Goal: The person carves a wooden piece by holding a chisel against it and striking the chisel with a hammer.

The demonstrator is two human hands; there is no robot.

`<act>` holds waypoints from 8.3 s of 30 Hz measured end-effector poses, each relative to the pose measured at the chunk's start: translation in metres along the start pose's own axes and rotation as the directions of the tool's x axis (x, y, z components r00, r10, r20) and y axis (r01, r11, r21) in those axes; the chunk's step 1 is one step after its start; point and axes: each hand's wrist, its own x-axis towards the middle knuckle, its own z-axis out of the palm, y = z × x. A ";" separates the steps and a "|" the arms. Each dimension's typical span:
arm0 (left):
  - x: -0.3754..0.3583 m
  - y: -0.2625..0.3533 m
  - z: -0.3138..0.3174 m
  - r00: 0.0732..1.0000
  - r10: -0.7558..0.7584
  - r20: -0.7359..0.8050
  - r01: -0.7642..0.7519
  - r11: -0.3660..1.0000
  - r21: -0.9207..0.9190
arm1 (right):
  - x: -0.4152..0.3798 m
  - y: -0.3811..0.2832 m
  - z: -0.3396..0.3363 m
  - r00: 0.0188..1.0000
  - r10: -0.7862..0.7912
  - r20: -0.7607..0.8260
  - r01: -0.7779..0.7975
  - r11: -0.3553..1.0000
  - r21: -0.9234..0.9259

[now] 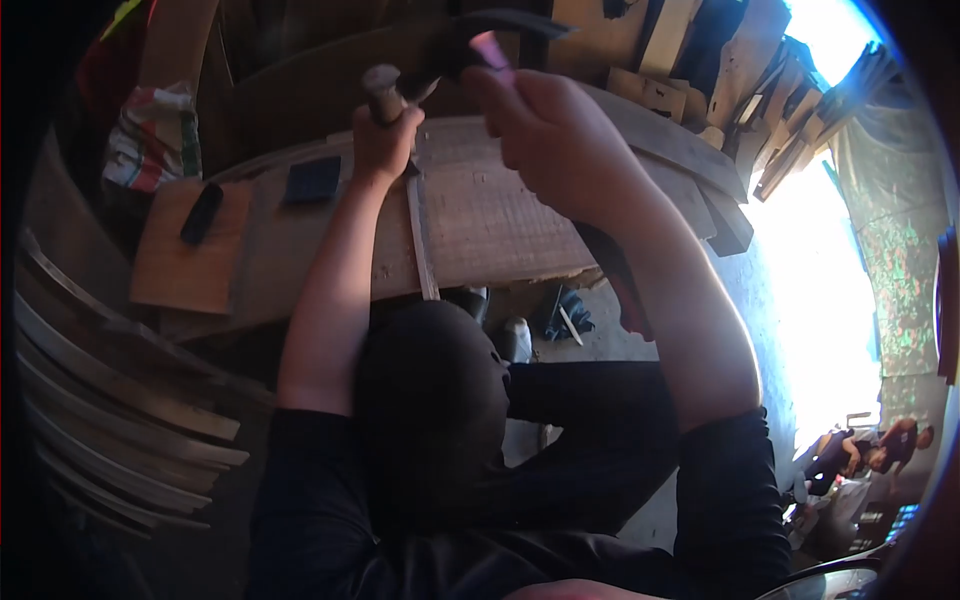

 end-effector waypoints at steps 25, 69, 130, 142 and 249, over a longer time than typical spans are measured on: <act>0.069 -0.007 -0.020 0.957 -0.268 0.112 0.283 0.947 -0.152 | -0.136 0.099 0.067 0.733 0.588 0.342 -0.661 0.496 0.563; -0.053 0.003 0.009 0.862 0.414 0.291 -0.492 0.822 0.287 | -0.105 0.018 0.033 0.987 0.014 -0.161 0.000 0.996 0.087; -0.103 -0.034 0.011 0.380 0.046 0.924 -0.878 0.331 0.345 | -0.169 0.097 0.143 0.851 0.398 0.342 -0.500 0.814 0.296; -0.002 -0.005 -0.043 0.853 -0.234 0.466 -0.440 0.158 0.884 | -0.172 0.099 0.154 0.838 0.485 0.250 -0.531 0.619 0.579; -0.001 0.032 0.005 0.833 0.494 0.250 -0.552 0.771 0.317 | -0.179 0.120 0.160 0.872 0.404 0.277 -0.488 0.673 0.555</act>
